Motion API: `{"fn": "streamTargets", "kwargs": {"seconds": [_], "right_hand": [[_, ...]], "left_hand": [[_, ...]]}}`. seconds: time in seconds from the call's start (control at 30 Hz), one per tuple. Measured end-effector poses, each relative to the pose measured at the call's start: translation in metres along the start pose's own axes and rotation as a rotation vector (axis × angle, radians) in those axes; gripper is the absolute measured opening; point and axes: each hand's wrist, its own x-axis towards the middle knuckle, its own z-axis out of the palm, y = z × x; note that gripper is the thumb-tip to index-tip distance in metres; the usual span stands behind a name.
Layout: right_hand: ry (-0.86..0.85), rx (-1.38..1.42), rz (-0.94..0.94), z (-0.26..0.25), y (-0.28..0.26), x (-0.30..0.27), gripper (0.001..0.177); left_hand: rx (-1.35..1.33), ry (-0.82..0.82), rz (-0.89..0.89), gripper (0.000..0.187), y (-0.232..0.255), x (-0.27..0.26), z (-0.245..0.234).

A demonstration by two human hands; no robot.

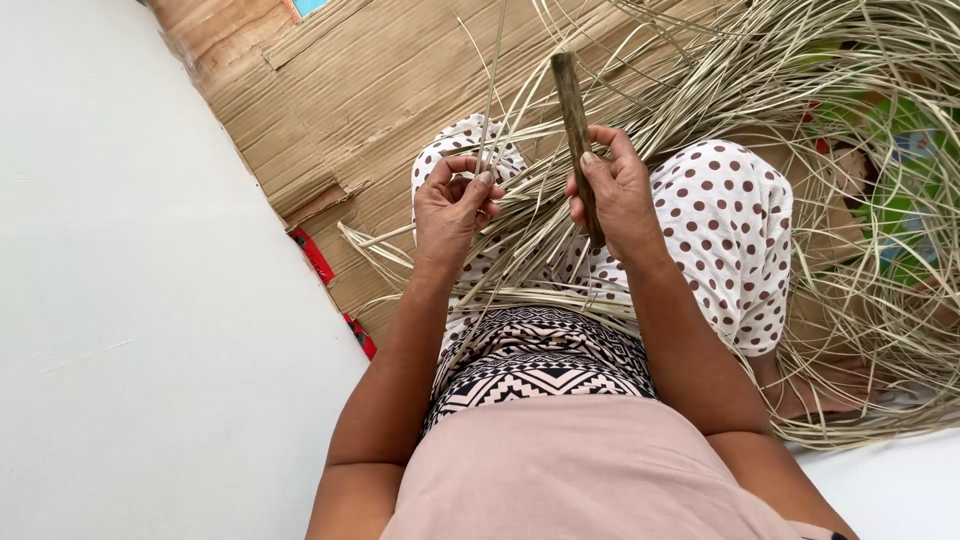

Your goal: Weaving natural fibers together using a small wooden tool to form a braided structure.

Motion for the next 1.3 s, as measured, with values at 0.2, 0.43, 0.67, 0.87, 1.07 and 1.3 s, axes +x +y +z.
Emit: {"fn": "streamTargets", "kwargs": {"seconds": [0.2, 0.43, 0.67, 0.87, 1.07, 1.3], "right_hand": [[-0.02, -0.167, -0.01, -0.001, 0.01, -0.007, 0.015], [-0.052, -0.483, 0.076, 0.016, 0.005, -0.011, 0.02], [-0.093, -0.653, 0.119, 0.042, -0.005, -0.016, 0.04], [-0.078, -0.534, 0.112, 0.042, 0.003, -0.014, 0.042], [-0.004, -0.038, 0.153, 0.051, 0.022, -0.008, 0.031], [-0.038, -0.019, 0.177, 0.068, 0.033, -0.009, 0.029]], "left_hand": [[-0.018, 0.02, -0.023, 0.016, 0.003, 0.002, 0.002], [0.043, -0.044, 0.007, 0.014, -0.007, 0.007, 0.004], [0.181, -0.101, -0.035, 0.014, -0.015, 0.004, 0.0], [0.276, -0.163, -0.017, 0.012, -0.017, 0.005, -0.002], [0.482, -0.077, 0.127, 0.021, -0.008, -0.003, 0.009], [1.016, 0.267, 0.461, 0.042, -0.037, 0.007, 0.015]]}}
